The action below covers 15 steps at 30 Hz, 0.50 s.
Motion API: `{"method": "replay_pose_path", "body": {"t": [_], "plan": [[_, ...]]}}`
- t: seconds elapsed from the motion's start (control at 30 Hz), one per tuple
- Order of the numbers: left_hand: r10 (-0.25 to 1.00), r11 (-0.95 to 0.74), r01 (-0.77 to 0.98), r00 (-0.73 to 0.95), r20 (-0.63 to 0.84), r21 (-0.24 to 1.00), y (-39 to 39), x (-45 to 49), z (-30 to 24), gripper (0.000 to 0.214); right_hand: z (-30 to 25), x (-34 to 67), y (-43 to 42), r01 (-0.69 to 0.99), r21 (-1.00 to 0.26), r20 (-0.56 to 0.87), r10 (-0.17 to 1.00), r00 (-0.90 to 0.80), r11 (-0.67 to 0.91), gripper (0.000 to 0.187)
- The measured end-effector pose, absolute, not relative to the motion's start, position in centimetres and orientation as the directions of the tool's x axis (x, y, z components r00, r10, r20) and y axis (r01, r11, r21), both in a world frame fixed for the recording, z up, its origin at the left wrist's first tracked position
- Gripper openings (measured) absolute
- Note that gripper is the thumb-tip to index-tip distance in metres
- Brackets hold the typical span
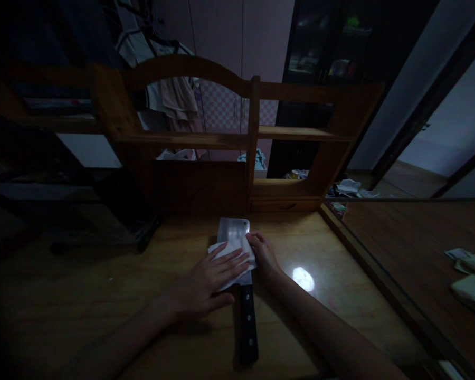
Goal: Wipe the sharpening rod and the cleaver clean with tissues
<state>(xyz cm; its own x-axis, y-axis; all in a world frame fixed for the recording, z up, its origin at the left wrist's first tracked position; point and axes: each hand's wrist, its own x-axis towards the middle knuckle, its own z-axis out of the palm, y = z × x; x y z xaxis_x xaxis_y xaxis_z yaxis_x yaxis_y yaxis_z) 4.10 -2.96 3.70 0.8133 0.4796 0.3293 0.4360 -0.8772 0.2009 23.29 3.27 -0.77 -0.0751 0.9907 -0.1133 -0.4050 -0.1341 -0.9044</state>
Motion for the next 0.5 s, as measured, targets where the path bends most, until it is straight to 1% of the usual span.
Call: {"method": "replay_pose_path", "body": {"t": [0.13, 0.23, 0.4, 0.5], "plan": [[0.408, -0.906, 0.342, 0.863, 0.298, 0.251, -3.7, 4.33, 4.31, 0.063, -0.74, 23.39, 3.41, -0.43, -0.892, -0.136, 0.99, -0.044, -0.141, 0.021], [0.392, -0.913, 0.323, 0.862, 0.322, 0.248, -3.7, 4.11, 4.24, 0.057, -0.6, 23.24, 3.26, -0.457, -0.878, -0.134, 0.99, -0.047, -0.141, 0.021], [0.343, -0.939, 0.296, 0.829, 0.441, 0.173, -3.46, 3.72, 3.9, 0.044, -0.43, 23.0, 3.04, -0.498, -0.855, -0.124, 0.99, -0.068, -0.141, 0.02], [0.319, -0.947, 0.299, 0.814, 0.486, 0.12, -3.56, 3.66, 4.06, 0.038, -0.38, 23.01, 3.05, -0.511, -0.848, -0.12, 0.99, -0.077, -0.142, 0.019]]}}
